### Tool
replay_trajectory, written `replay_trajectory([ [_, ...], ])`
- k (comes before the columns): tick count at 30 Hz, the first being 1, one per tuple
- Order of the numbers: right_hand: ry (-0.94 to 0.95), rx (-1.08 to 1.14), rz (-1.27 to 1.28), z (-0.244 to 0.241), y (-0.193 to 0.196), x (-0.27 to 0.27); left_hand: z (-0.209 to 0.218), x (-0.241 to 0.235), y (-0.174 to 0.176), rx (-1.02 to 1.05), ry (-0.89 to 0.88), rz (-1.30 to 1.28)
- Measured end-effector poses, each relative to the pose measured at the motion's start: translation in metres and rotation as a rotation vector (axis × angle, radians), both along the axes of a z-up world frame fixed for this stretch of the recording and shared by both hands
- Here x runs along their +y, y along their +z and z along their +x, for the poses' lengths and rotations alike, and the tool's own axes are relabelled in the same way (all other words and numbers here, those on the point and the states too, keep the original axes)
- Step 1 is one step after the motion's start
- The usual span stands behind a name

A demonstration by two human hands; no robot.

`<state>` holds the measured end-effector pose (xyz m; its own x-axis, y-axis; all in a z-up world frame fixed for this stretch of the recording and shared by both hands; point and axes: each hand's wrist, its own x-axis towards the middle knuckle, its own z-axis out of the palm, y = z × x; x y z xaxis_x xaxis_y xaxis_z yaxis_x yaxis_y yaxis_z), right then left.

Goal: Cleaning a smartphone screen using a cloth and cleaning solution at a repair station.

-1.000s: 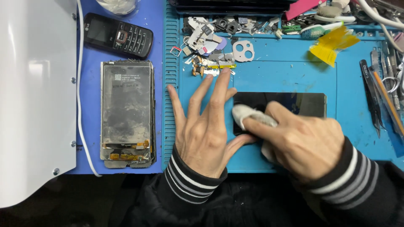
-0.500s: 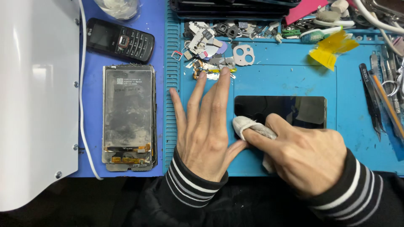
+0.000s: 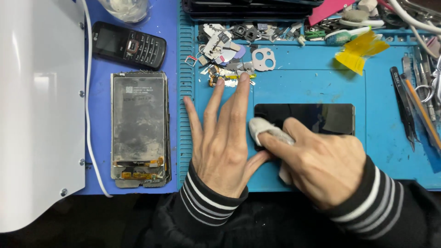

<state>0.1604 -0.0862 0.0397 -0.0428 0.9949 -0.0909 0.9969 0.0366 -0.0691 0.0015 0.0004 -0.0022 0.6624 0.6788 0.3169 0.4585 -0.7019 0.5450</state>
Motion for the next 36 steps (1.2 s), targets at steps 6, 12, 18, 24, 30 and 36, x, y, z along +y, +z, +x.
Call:
replay_trajectory([
  [6, -0.030, -0.132, 0.132, -0.008, -0.008, 0.014, -0.001, 0.000, 0.005, 0.015, -0.005, -0.013],
  [12, -0.034, -0.071, 0.049, -0.006, -0.002, 0.009, -0.001, 0.001, 0.004, 0.031, -0.011, -0.013],
  [18, 0.037, 0.160, 0.156, 0.000, 0.007, -0.012, -0.002, 0.001, 0.003, 0.034, -0.032, -0.010],
  [24, -0.009, -0.039, -0.015, 0.014, -0.002, -0.026, -0.001, 0.002, 0.005, -0.021, -0.042, -0.015],
  [30, -0.087, -0.205, 0.180, -0.004, -0.005, 0.003, 0.001, 0.001, 0.005, -0.076, -0.020, -0.074],
  [36, -0.147, -0.181, 0.259, -0.016, -0.005, 0.004, 0.002, 0.000, 0.007, -0.050, -0.006, -0.025],
])
